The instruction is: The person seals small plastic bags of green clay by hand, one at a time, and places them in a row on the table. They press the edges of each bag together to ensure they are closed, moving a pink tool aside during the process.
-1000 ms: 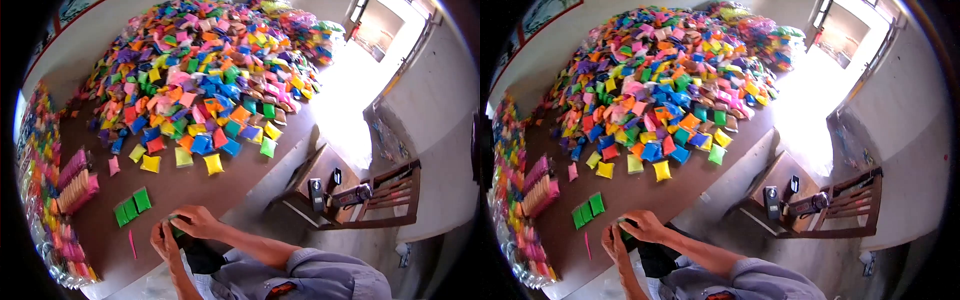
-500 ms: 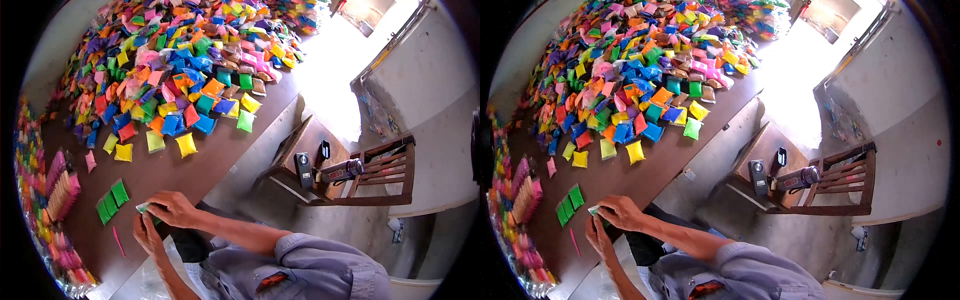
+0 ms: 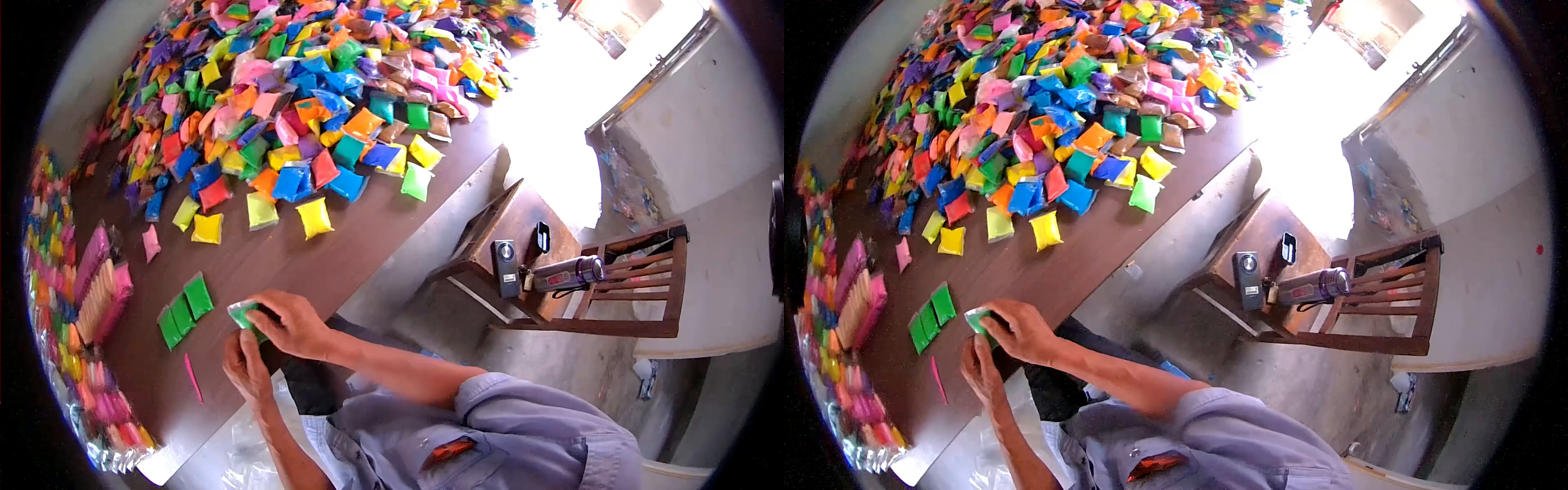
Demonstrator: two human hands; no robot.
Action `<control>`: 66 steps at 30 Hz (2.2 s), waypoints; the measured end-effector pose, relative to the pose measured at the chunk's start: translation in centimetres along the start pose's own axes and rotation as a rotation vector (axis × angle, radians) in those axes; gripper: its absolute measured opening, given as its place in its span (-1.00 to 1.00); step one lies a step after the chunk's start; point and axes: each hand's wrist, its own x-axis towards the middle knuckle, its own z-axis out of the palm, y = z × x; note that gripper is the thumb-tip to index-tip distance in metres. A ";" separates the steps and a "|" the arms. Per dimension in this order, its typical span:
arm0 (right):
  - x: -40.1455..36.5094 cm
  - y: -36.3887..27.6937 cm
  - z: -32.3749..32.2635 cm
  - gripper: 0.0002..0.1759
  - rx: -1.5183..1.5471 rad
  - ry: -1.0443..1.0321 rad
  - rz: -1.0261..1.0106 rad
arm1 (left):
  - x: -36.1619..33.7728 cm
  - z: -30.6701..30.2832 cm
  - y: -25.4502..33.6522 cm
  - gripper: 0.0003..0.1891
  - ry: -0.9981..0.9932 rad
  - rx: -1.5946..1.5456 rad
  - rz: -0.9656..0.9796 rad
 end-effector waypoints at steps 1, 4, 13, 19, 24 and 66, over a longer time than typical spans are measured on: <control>0.1 0.1 0.0 -0.77 -0.015 0.024 -0.029 | 0.0 0.3 0.3 -0.68 0.029 0.068 0.066; 0.2 0.0 -0.2 -0.73 -0.019 -0.069 0.035 | -0.1 0.6 0.3 -0.68 0.085 0.085 -0.005; 0.3 -0.4 0.0 -0.66 -0.026 -0.099 0.091 | 0.0 0.6 0.7 -0.61 0.123 0.036 -0.022; 0.2 -0.3 0.0 -0.67 0.053 0.008 0.050 | 0.1 0.7 0.5 -0.64 0.031 0.059 0.061; 0.4 -0.5 -0.2 -0.61 0.023 -0.024 0.017 | 0.0 0.6 -0.3 -0.67 0.067 0.043 0.058; 0.0 -0.7 0.1 -0.85 0.049 0.060 0.219 | 0.2 -0.1 1.0 -0.77 0.182 -0.239 -0.123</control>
